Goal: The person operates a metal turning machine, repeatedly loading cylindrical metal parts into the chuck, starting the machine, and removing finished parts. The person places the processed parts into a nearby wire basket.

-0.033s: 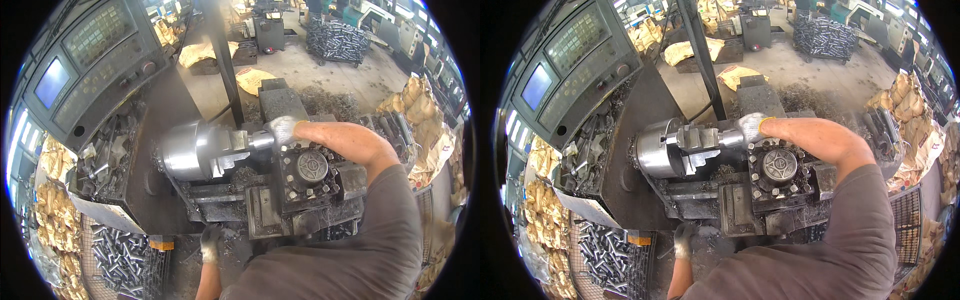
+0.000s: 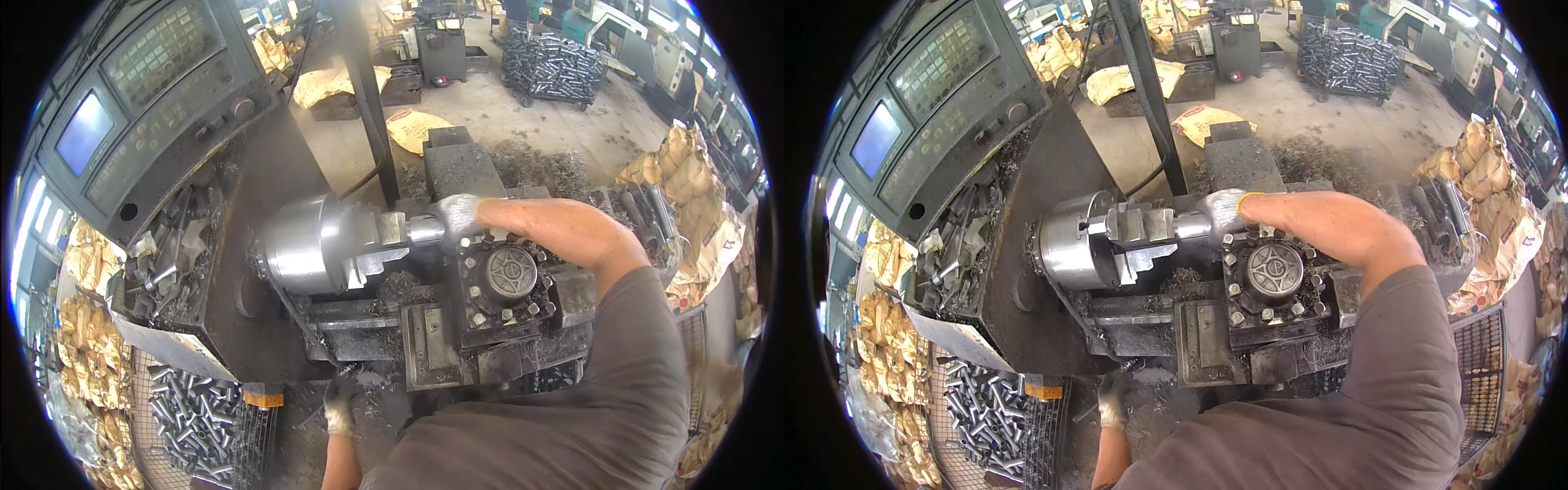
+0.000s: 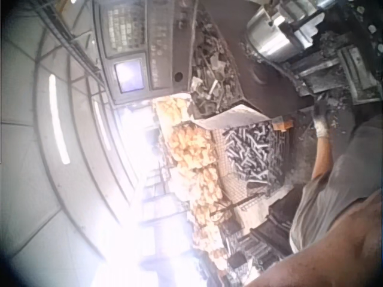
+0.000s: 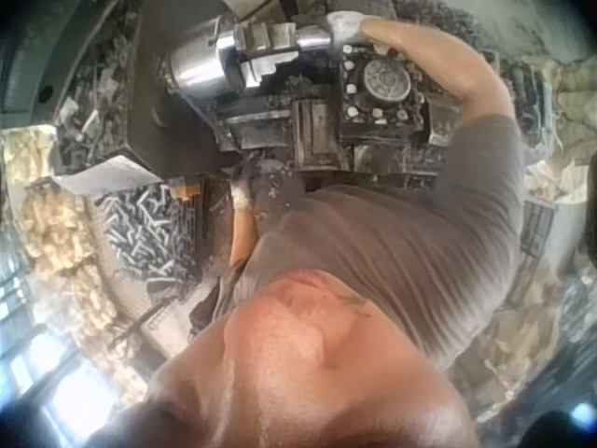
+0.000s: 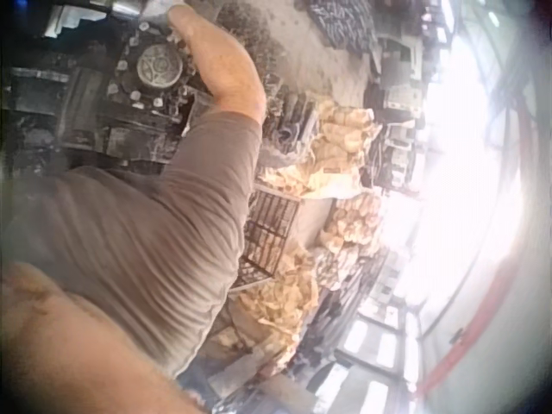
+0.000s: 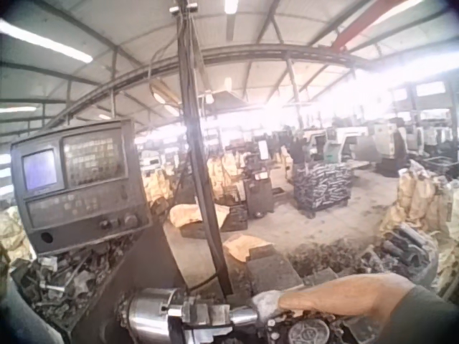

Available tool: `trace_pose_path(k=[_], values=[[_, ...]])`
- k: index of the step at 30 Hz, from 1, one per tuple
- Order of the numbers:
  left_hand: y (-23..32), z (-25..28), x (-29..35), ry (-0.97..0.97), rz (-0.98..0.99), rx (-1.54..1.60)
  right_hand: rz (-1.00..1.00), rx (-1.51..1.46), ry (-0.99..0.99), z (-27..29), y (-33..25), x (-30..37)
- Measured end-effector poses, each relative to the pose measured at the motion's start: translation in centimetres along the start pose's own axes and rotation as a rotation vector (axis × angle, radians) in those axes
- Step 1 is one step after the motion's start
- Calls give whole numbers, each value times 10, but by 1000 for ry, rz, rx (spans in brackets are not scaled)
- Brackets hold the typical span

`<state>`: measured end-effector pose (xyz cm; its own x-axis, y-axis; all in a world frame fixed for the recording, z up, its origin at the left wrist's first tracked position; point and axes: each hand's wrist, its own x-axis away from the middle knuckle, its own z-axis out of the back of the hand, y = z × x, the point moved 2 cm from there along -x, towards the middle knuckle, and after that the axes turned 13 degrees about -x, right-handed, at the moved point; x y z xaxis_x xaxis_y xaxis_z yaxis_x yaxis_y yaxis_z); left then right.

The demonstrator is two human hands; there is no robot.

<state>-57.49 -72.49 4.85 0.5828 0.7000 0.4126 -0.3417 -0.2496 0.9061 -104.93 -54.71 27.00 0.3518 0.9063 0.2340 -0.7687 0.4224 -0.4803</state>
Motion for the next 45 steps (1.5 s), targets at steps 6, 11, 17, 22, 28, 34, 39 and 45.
trace_pose_path(k=[6,11,17,22,28,34,39,45], values=[[-36,64,19,330,189,173,-114,59,-73,-19,-19,-41],[-70,156,0,418,-15,606,-190,211,-222,4,-5,-27],[-6,180,3,303,183,704,-250,-164,-147,-1,-32,-43],[9,188,-2,288,139,598,-207,-281,-61,0,-41,-30],[-7,181,-27,664,-93,191,-294,122,40,8,-31,-14],[44,168,43,956,-183,-705,-11,-449,572,8,-136,121],[184,107,56,924,-1246,-786,158,-796,689,-76,-185,212],[369,-1,-18,782,-1456,-1068,27,-851,619,-147,-190,236]])
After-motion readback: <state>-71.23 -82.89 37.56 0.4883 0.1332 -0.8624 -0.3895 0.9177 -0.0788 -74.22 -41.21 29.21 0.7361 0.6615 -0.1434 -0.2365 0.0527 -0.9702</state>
